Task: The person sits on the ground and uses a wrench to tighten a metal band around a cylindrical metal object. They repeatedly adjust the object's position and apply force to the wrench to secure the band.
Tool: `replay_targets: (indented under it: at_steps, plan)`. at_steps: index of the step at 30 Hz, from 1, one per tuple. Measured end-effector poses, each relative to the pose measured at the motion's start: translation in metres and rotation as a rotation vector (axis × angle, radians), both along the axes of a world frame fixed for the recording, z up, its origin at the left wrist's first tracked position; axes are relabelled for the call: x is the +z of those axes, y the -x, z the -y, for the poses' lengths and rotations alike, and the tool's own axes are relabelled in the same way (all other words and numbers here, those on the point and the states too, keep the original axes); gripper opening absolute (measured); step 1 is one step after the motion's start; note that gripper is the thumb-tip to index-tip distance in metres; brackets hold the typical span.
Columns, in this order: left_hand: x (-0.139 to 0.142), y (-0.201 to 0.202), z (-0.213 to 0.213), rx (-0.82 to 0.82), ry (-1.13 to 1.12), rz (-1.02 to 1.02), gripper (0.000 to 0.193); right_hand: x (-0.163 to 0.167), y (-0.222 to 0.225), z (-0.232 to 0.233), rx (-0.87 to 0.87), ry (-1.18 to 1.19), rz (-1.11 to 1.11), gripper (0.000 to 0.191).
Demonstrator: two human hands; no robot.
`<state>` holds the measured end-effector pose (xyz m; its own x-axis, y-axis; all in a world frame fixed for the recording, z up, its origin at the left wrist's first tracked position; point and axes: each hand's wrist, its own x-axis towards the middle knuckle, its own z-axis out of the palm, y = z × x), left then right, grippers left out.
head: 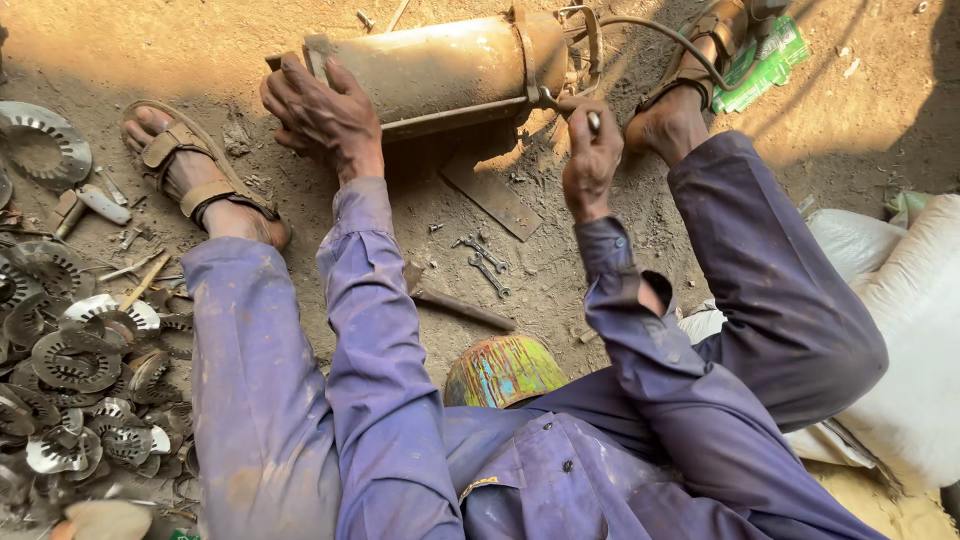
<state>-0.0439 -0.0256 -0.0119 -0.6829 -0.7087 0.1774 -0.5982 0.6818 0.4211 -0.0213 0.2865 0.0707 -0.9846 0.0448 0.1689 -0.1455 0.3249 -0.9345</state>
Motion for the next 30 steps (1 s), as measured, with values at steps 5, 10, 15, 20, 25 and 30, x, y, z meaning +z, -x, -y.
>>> replay_targets:
  at_steps: [5,10,15,20,25,30]
  plan:
    - [-0.005,0.003,0.003,-0.006,0.064,-0.026,0.038,0.009,-0.017,-0.001,-0.192,-0.512,-0.082,0.032]
    - [-0.004,0.0,0.003,-0.043,0.07,-0.138,0.039,0.016,-0.03,-0.013,-0.129,-1.006,0.064,0.033]
    - [0.0,0.005,0.002,-0.002,0.048,-0.124,0.037,-0.002,-0.046,-0.001,0.064,-1.287,0.366,0.037]
    - [0.007,0.003,-0.001,0.005,0.073,-0.165,0.037,-0.021,-0.019,0.006,0.041,-1.057,0.791,0.033]
    - [0.013,0.008,0.001,0.006,0.008,-0.08,0.039,-0.013,-0.04,-0.012,0.132,-0.936,0.604,0.041]
    - [0.006,0.01,0.001,0.048,0.061,-0.089,0.042,0.0,-0.043,-0.039,0.117,-0.625,0.617,0.026]
